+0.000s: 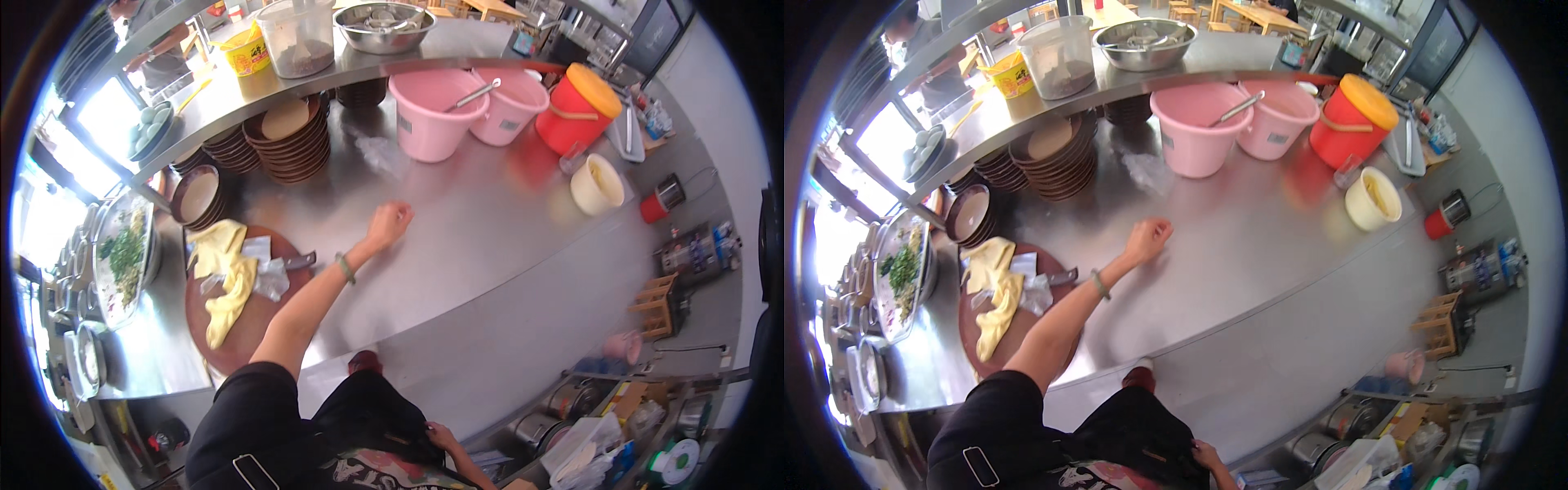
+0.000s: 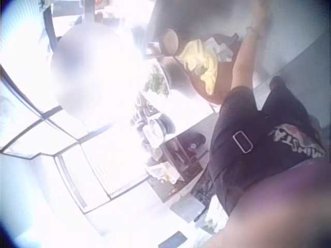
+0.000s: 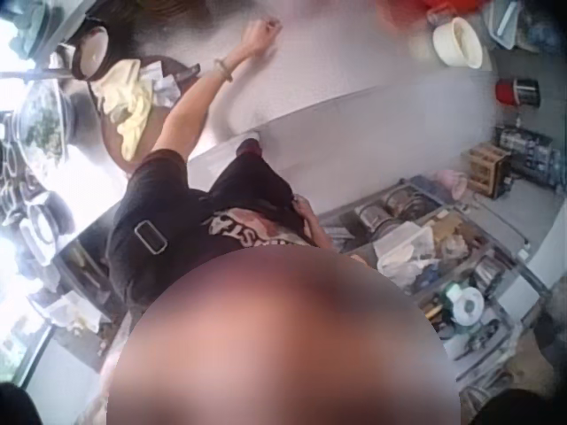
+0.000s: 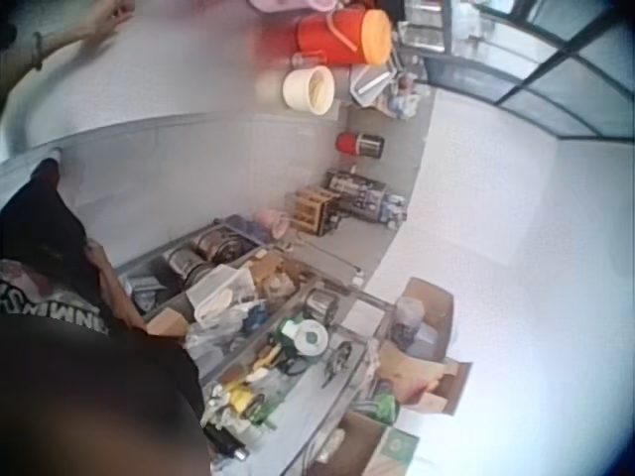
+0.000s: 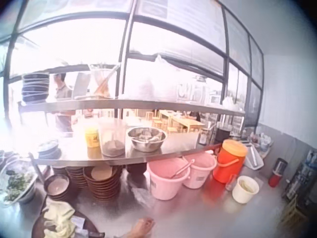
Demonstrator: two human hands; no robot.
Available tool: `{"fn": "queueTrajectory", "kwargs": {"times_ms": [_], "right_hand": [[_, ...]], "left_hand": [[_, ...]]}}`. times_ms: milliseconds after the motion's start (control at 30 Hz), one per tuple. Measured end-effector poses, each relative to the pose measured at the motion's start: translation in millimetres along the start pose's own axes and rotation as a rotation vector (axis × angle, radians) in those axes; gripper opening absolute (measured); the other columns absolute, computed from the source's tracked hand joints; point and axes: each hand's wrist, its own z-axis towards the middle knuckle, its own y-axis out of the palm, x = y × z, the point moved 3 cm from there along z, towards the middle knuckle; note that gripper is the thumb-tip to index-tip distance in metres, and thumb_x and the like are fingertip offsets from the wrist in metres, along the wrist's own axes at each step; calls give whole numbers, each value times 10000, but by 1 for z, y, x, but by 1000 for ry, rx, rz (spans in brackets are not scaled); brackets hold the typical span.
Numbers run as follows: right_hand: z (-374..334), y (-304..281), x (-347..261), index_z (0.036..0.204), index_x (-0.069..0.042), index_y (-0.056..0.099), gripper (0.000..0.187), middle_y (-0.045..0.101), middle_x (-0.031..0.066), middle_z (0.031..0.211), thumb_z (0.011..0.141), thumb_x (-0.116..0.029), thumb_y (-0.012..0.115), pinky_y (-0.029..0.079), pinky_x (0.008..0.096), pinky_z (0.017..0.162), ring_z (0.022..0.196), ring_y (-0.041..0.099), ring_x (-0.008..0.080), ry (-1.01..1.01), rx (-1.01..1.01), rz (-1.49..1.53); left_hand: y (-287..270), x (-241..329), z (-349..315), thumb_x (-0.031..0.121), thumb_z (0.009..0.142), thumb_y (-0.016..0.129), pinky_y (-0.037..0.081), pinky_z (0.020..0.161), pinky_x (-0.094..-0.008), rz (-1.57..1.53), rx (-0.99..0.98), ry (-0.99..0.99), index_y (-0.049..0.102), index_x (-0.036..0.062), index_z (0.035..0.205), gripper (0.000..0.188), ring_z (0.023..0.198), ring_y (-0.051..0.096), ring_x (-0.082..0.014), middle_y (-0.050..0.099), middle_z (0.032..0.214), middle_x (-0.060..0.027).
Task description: The person unpacks a package of flat rice noodles and places them into a bowl. They add chopped herbs, then ladle multiple sauces and condiments from containers onto the noodles. Finally, they sprinkle crushed peanuts and additional herbs over the dish.
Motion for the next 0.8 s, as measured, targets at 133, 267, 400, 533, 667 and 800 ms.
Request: {"fn": "queueTrajectory", "kwargs": {"times_ms": [133,267,400,533,667,800], "right_hand": [[38,-103,-107,1239,-72,581,360,691,161,937,901,-196,589,526,342,742,848,685,276,4,202,86],[52,-185,-203,1290,-43,541,366,694,130,961,947,-171,552,531,303,732,824,676,186,-213,348,287],[77,-230,-278,1315,-12,520,368,675,111,1040,968,-134,524,548,310,745,876,660,171,-265,412,716],[113,-235,-345,1265,2,521,333,648,91,986,960,-132,548,565,314,712,839,641,166,-216,177,1216],[124,-216,-408,1090,5,540,211,593,63,883,940,-137,586,569,295,666,717,590,121,-288,-100,704],[101,-177,-457,1030,10,574,165,597,40,804,936,-125,589,541,263,611,685,585,98,-424,-485,675]], "left_hand": [[27,-33,103,257,820,677,529,784,-445,359,451,209,675,53,941,237,883,657,-342,683,1005,-146],[40,-82,119,187,805,653,528,738,-460,358,145,-83,674,42,860,156,804,661,-341,682,887,-168],[18,-59,11,113,805,603,519,628,-407,-97,57,-94,681,33,777,115,681,667,-313,661,739,-193],[-23,8,-149,72,818,684,504,601,-273,-400,-63,-290,663,4,825,71,644,601,-89,664,710,-62],[-83,40,-246,79,799,758,493,595,-240,-574,72,-689,610,16,752,167,677,591,-66,633,689,-10],[-137,65,-295,90,757,799,500,610,-252,-629,467,-681,601,35,725,208,683,596,-78,637,713,-12]]}}
